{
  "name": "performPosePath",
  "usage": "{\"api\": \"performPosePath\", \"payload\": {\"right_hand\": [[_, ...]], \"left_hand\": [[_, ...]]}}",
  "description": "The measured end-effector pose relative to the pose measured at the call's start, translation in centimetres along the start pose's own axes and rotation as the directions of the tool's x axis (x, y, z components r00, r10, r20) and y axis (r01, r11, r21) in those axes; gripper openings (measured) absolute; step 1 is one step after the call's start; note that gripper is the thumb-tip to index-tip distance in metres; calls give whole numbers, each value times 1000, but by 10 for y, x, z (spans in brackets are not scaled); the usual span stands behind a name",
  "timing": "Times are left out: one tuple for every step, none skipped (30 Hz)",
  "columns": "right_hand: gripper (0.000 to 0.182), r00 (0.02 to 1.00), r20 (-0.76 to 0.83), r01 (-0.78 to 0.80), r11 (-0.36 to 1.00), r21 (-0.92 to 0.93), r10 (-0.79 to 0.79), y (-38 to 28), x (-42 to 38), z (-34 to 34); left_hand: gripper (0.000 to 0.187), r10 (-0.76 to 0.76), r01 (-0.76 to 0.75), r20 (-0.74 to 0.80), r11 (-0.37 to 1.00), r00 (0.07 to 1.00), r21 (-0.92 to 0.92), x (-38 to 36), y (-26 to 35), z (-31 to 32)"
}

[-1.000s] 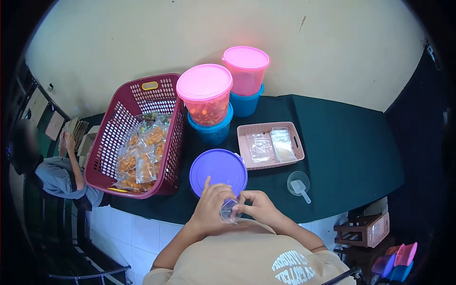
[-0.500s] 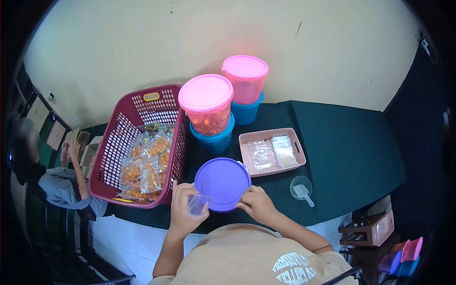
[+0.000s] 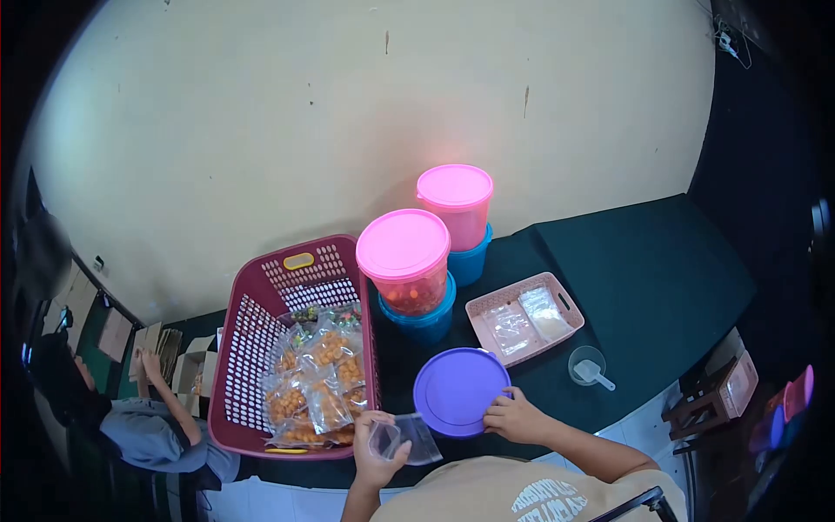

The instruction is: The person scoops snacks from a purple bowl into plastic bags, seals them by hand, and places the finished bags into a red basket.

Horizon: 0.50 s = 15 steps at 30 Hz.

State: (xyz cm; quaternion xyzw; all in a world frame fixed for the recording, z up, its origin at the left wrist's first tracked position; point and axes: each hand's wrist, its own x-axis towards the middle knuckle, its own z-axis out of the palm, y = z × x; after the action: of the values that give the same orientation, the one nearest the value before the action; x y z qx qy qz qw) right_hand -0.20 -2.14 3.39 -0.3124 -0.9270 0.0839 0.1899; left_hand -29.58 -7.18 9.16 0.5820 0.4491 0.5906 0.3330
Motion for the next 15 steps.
{"api": "performPosePath", "payload": {"right_hand": [[20, 1000, -19, 2, 1000, -25, -2, -7, 6, -13], [20, 1000, -17, 0, 1000, -29, -1, -16, 14, -34], [20, 997, -72, -37, 998, -45, 34, -26, 24, -61], [21, 989, -127, -79, 995, -59, 71, -33, 35, -83], [21, 989, -121, -88, 994, -65, 80, -38, 45, -99], [20, 983, -161, -107, 989, -106, 90, -43, 57, -112], [20, 975, -200, -128, 981, -145, 97, -45, 71, -122], [20, 964, -257, -130, 969, -211, 73, -41, 88, -124], [19, 949, -313, -132, 952, -277, 40, -31, 109, -121], [18, 937, -349, -113, 938, -329, -10, -18, 132, -116], [17, 922, -381, -94, 919, -384, -65, 0, 158, -109], [17, 907, -412, -101, 906, -411, -86, 17, 186, -100], [16, 890, -445, -116, 893, -435, -101, 33, 212, -90], [16, 896, -434, -119, 888, -445, -97, 47, 233, -82], [16, 901, -424, -120, 882, -455, -96, 59, 251, -75]], "left_hand": [[54, -43, 47, 137, 999, 990, -28, 1, 4, -7], [55, -83, 99, 272, 994, 959, -47, 1, 6, -13], [59, -70, 84, 340, 996, 938, -26, 0, -1, -20], [59, -72, 89, 344, 996, 936, -34, 0, -1, -24], [60, -58, 89, 374, 994, 926, -67, 2, 2, -25], [61, -42, 90, 402, 991, 915, -103, 3, 3, -26], [63, 6, 16, 441, 999, 897, -46, 6, 2, -28], [63, 8, 20, 446, 998, 895, -58, 9, 3, -28], [64, 25, -43, 480, 999, 877, 26, 13, 5, -27], [64, 38, -110, 514, 988, 857, 110, 13, 6, -26], [65, 58, -139, 512, 983, 857, 122, 12, 4, -24], [65, 64, -142, 514, 983, 855, 115, 12, 3, -21], [67, 105, -210, 520, 966, 848, 148, 12, 3, -19], [68, 145, -278, 531, 943, 835, 180, 12, 2, -18], [69, 152, -299, 540, 934, 828, 195, 11, 1, -16]]}}
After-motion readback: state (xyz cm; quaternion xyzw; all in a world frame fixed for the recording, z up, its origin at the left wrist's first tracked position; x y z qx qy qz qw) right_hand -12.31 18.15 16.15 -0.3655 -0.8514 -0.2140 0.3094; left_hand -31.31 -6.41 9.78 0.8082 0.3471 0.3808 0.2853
